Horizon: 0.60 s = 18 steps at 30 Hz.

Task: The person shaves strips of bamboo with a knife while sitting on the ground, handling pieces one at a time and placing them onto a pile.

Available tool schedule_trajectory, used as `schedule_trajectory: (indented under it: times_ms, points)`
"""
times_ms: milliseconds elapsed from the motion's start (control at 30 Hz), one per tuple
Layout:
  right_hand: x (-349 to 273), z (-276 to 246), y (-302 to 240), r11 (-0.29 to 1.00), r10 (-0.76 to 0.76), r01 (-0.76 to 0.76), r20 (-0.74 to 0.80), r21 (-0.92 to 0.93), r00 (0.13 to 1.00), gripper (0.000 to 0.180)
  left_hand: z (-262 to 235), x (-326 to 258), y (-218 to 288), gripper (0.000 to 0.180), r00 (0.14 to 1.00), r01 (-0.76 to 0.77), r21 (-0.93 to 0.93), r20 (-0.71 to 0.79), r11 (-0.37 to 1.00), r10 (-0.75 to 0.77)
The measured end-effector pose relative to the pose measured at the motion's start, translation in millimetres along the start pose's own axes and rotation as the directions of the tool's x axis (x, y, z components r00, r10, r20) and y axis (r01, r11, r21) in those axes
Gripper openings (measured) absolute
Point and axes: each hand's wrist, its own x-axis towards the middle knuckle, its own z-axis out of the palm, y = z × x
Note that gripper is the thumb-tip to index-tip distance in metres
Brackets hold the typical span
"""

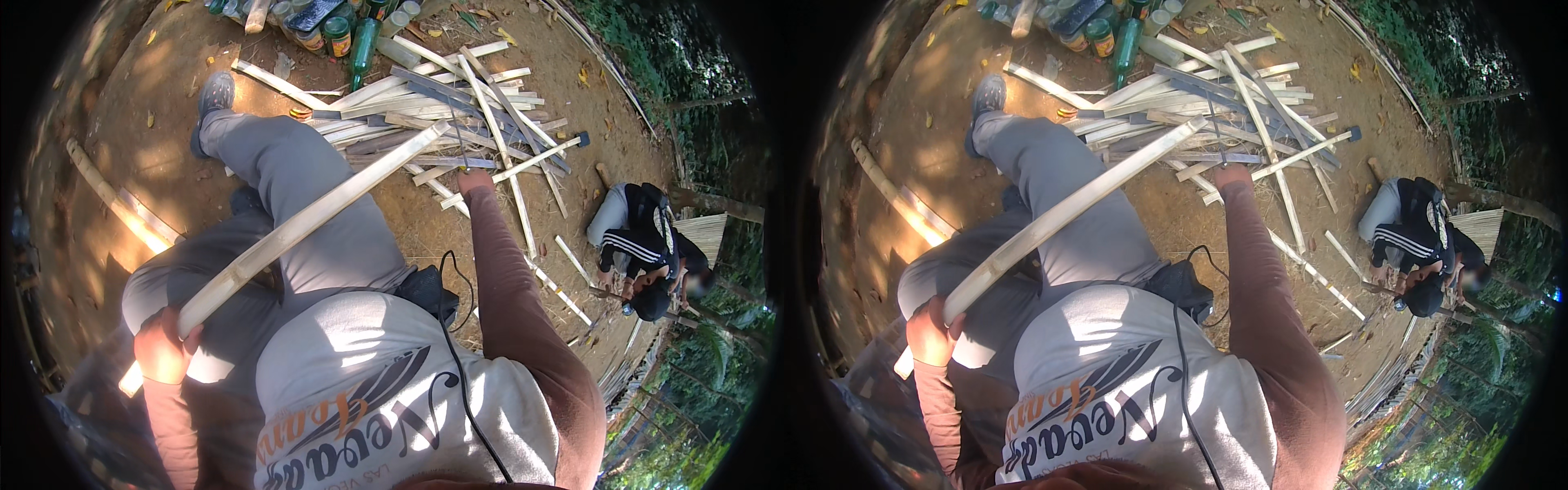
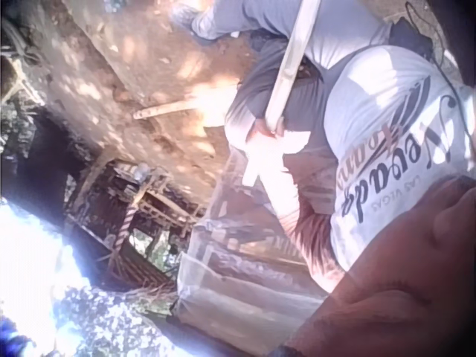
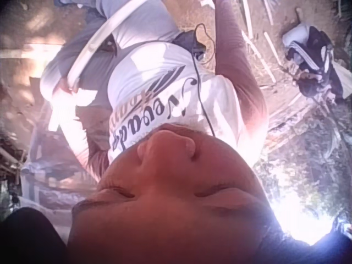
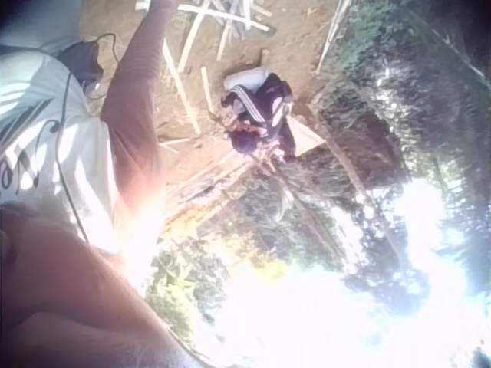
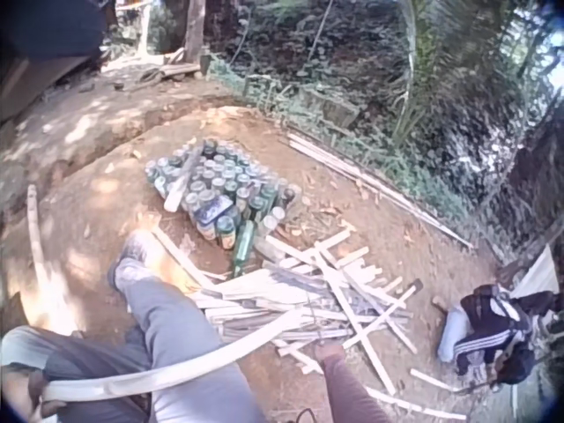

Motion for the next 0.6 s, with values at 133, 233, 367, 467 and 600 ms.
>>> schedule_trajectory:
  times_ms: [133,233,367,467,600]
  points:
    - [3.4,-15.0,22.7,0.944,0.166,-0.168,0.03,0.285,0.986,0.04,-29.4,-36.0,-16.9,0.043,0.984,0.142,-0.062,0.118,0.988,-0.134]
    - [-9.3,-23.5,36.3,0.824,0.244,-0.251,0.081,0.509,0.966,0.034,-41.5,-32.3,-6.2,0.049,0.988,0.115,0.006,0.101,0.993,-0.115]
    - [-47.9,-34.9,-7.1,0.839,0.16,-0.131,-0.009,0.528,0.987,0.027,-41.7,-20.8,40.1,0.068,0.982,0.186,0.261,-0.066,0.947,-0.174]
    - [-91.4,-55.7,-57.2,0.857,-0.059,0.084,-0.066,0.508,0.996,0.031,-24.0,1.4,66.4,0.072,0.979,0.082,0.102,-0.192,0.991,-0.062]
    - [-141.8,-84.1,-114.3,0.923,-0.32,0.287,0.098,0.256,0.942,0.025,25.2,39.4,86.8,0.051,0.994,0.102,-0.064,-0.019,0.993,-0.103]
